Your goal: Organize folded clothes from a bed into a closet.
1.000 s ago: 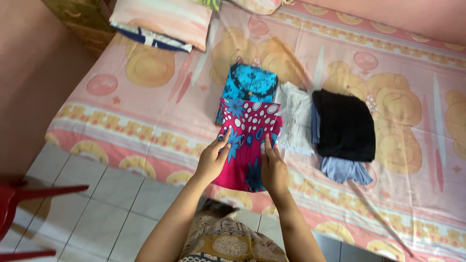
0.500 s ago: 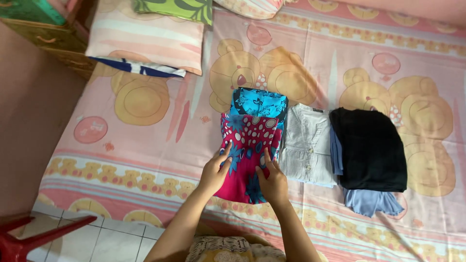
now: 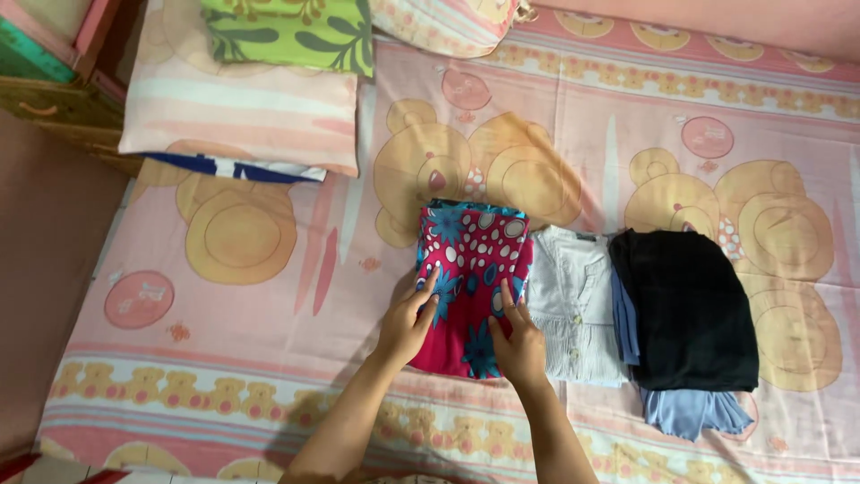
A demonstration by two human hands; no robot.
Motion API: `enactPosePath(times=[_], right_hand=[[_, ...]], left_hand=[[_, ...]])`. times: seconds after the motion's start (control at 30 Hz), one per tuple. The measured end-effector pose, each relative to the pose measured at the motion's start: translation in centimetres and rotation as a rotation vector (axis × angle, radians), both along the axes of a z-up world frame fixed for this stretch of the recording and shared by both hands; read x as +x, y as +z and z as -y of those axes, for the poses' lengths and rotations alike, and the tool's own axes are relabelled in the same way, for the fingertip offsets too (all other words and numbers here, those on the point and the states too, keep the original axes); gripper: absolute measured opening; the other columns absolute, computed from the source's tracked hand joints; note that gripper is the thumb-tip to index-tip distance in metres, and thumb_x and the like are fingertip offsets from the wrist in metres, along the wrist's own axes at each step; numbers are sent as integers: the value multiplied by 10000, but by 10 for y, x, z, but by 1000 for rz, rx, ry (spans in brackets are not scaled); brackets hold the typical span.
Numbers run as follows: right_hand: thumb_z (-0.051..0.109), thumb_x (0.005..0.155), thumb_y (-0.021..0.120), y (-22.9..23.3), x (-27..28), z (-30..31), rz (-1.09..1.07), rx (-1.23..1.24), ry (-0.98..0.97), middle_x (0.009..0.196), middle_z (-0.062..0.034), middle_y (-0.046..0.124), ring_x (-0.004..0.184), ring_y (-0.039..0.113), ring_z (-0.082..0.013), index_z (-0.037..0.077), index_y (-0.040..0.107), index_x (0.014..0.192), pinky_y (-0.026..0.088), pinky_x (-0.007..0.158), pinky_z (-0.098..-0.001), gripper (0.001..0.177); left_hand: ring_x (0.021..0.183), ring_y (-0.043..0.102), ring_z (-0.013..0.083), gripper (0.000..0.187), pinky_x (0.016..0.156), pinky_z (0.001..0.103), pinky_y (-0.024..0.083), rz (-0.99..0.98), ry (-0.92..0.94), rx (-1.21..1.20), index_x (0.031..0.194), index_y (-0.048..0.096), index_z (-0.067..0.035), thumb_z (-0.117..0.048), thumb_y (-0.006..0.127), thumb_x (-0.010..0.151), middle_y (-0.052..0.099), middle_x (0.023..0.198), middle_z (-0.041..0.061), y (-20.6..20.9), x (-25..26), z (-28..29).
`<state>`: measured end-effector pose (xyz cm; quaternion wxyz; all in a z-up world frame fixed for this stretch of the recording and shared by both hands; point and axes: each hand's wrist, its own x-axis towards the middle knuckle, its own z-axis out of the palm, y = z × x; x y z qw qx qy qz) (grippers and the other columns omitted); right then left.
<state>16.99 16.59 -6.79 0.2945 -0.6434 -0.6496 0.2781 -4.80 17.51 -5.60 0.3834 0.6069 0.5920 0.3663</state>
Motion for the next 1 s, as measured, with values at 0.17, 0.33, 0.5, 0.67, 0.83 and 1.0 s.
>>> enactPosePath(times=[0.17,0.33,0.5,0.67,0.83,1.0], right_hand=[[201,899,685,-37,11,-32,4,-56,-18,1452,-227,553,1185,645,-439,260,425,1543,589,866,-466,697],[230,933,639,-108,22,-27,0,-306,-18,1563,-228,400,1206,584,-488,248,265,1594,559,895,-513,759],[95,968,553,-141,29,2,44,-104,20,1572,-184,451,1323,538,-450,207,441,1526,519,992,-483,580],[49,959,532,-111,21,-3,32,-187,-61,1557,-105,495,1338,551,-361,238,550,1462,526,1010,-435,537],[19,954,511,-84,23,3,52,-222,-40,1566,-77,490,1341,544,-336,245,552,1461,527,999,-428,557],[9,964,500,-91,30,23,89,-168,21,1562,-73,502,1371,533,-305,232,588,1421,548,979,-425,516]], left_hand=[[1432,459,403,580,1141,443,385,11,-12,93,1599,355,-145,-229,540,1056,500,1509,245,-67,-2,-22],[1549,242,385,723,1227,447,238,-17,1,1,1623,226,-70,-225,601,1025,234,1674,234,-159,-12,2],[1460,392,381,732,1196,445,316,66,27,-62,1615,279,-124,-217,649,990,387,1581,220,-147,-15,18],[1368,470,369,734,1151,444,369,49,31,-76,1611,296,-144,-210,662,978,469,1448,201,-135,-16,14],[1282,529,340,721,1101,420,427,39,43,-127,1602,318,-155,-219,660,972,516,1350,178,-119,-14,22],[1317,496,384,677,1119,430,389,-14,7,-13,1575,384,-120,-159,683,969,492,1406,214,-129,-13,41]])
